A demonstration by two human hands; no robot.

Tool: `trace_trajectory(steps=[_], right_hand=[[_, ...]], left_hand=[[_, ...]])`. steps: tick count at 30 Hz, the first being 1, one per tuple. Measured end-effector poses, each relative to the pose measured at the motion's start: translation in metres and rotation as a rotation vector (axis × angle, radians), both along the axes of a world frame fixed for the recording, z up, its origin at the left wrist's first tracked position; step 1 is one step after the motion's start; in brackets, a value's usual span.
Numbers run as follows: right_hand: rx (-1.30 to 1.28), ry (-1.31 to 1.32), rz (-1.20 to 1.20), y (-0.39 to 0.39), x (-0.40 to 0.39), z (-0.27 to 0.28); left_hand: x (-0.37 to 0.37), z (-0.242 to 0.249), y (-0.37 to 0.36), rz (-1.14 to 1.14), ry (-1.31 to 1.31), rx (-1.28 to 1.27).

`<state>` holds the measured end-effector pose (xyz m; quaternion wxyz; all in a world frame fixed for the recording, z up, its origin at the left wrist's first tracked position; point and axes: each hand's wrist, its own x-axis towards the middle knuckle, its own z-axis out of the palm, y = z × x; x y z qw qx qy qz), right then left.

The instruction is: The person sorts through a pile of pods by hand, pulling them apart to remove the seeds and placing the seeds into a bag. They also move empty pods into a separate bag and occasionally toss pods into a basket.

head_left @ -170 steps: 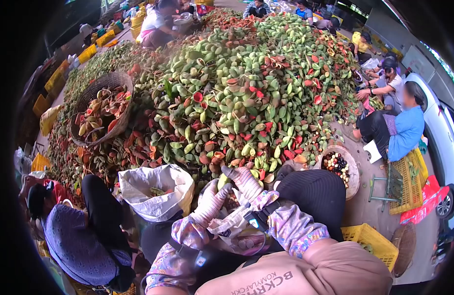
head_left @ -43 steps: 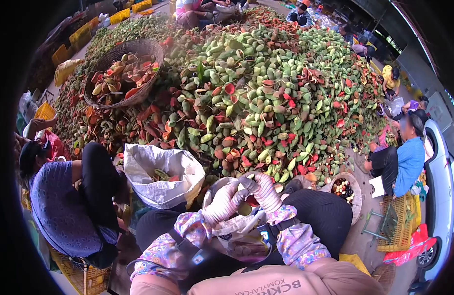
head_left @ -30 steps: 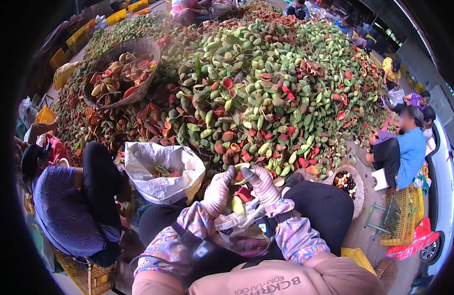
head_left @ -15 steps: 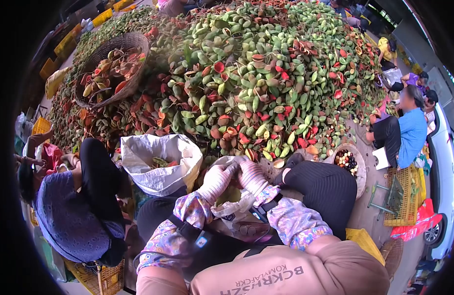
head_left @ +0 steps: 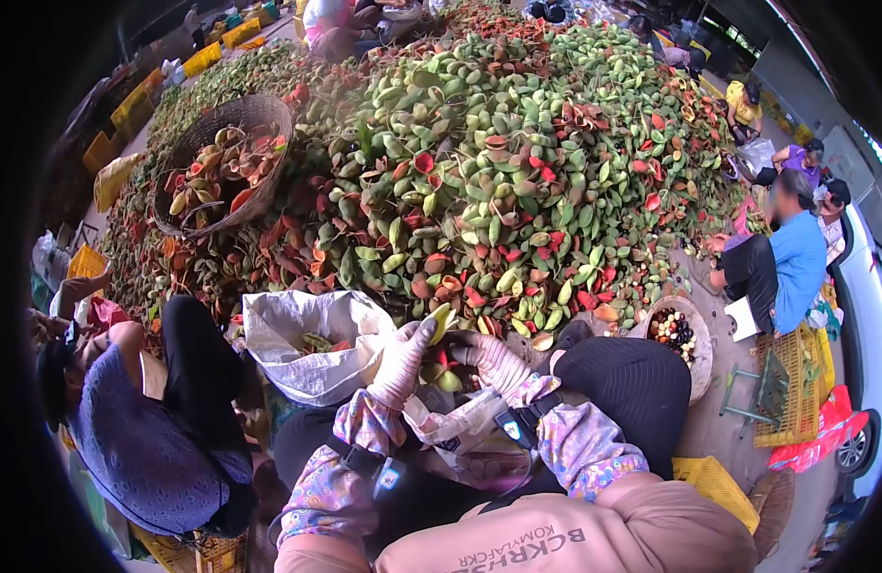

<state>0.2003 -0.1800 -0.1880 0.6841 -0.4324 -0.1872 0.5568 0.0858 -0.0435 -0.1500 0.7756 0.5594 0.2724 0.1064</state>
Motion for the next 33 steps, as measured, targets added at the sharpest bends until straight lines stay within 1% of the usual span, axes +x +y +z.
trace_trajectory(steps=[1, 2, 4, 5, 6, 7, 8, 9, 11, 12, 13, 15, 16, 17, 19, 20, 21, 23, 24, 25, 26, 27, 28, 29, 30, 31, 33], right_hand=[[0.006, 0.000, -0.004, 0.000, 0.000, 0.008], [0.038, -0.058, -0.038, 0.001, 0.001, 0.020], [0.075, -0.130, -0.104, 0.002, 0.008, 0.022], [0.075, -0.133, -0.104, 0.003, 0.009, 0.025], [0.047, -0.138, -0.173, 0.005, 0.009, 0.028], [0.020, -0.140, -0.243, 0.007, 0.009, 0.029], [-0.002, -0.218, -0.313, 0.010, 0.008, 0.028], [-0.008, -0.214, -0.316, 0.011, 0.008, 0.027], [-0.007, -0.260, -0.289, 0.010, 0.005, 0.032], [0.015, -0.279, -0.296, 0.009, 0.003, 0.036], [0.096, -0.213, -0.269, 0.008, 0.008, 0.030], [0.030, 0.065, -0.277, 0.013, 0.022, 0.013], [0.052, -0.210, -0.178, 0.005, 0.014, 0.038], [-0.102, -0.015, 0.031, 0.005, 0.023, 0.036], [-0.125, -0.417, 0.223, -0.006, 0.021, 0.038], [-0.076, -0.836, 0.138, -0.001, 0.009, 0.046], [-0.402, -0.437, 0.181, 0.001, 0.006, 0.057], [-0.236, -0.421, 0.014, 0.005, 0.001, 0.045], [-0.234, -0.423, 0.018, 0.006, 0.004, 0.041], [-0.153, -0.587, 0.024, 0.006, 0.007, 0.041], [-0.072, -0.750, 0.028, 0.006, 0.010, 0.041], [-0.071, -0.751, 0.029, 0.005, 0.013, 0.040], [-0.058, -0.851, 0.048, 0.003, 0.017, 0.039], [-0.045, -0.953, 0.067, 0.002, 0.022, 0.037], [-0.004, -0.908, 0.057, 0.000, 0.023, 0.034], [-0.003, -0.911, 0.059, 0.000, 0.022, 0.034], [0.032, -0.810, -0.251, 0.001, 0.017, 0.034]], left_hand=[[-0.002, 0.004, 0.000, -0.002, -0.017, -0.015], [-0.003, 0.007, 0.001, -0.005, -0.018, -0.010], [-0.003, 0.010, 0.002, -0.078, -0.024, -0.166], [-0.002, 0.002, 0.003, -0.079, -0.027, -0.166], [0.002, -0.014, 0.004, -0.176, -0.110, -0.159], [0.004, -0.012, 0.003, -0.275, -0.191, -0.151], [0.006, -0.011, -0.002, -0.310, -0.231, -0.156], [0.006, -0.011, -0.006, -0.309, -0.210, -0.160], [0.005, 0.007, -0.013, -0.277, -0.089, -0.084], [0.004, 0.002, -0.012, -0.249, -0.010, -0.177], [0.006, -0.016, -0.008, -0.180, -0.026, -0.295], [0.004, -0.001, -0.003, -0.060, 0.029, -0.400], [0.005, -0.026, 0.003, 0.061, -0.042, -0.412], [0.005, -0.030, 0.005, 0.146, -0.102, -0.469], [0.003, -0.035, 0.017, 0.138, -0.107, -0.478], [0.004, -0.034, 0.018, 0.140, -0.113, -0.477], [0.004, -0.033, 0.018, 0.124, -0.118, -0.450], [0.003, -0.039, 0.018, 0.113, -0.125, -0.424], [0.004, -0.048, 0.017, 0.075, -0.102, -0.475], [0.004, -0.044, 0.016, 0.037, -0.077, -0.525], [0.004, -0.039, 0.013, 0.096, -0.105, -0.544], [0.002, -0.034, 0.013, 0.096, -0.106, -0.544], [0.002, -0.027, 0.013, -0.034, -0.108, -0.593], [0.003, -0.010, 0.012, -0.166, -0.112, -0.639], [-0.005, 0.008, 0.012, -0.267, -0.078, -0.569], [-0.005, 0.013, 0.010, -0.266, -0.082, -0.569], [-0.003, 0.016, 0.001, -0.248, -0.219, -0.446]])
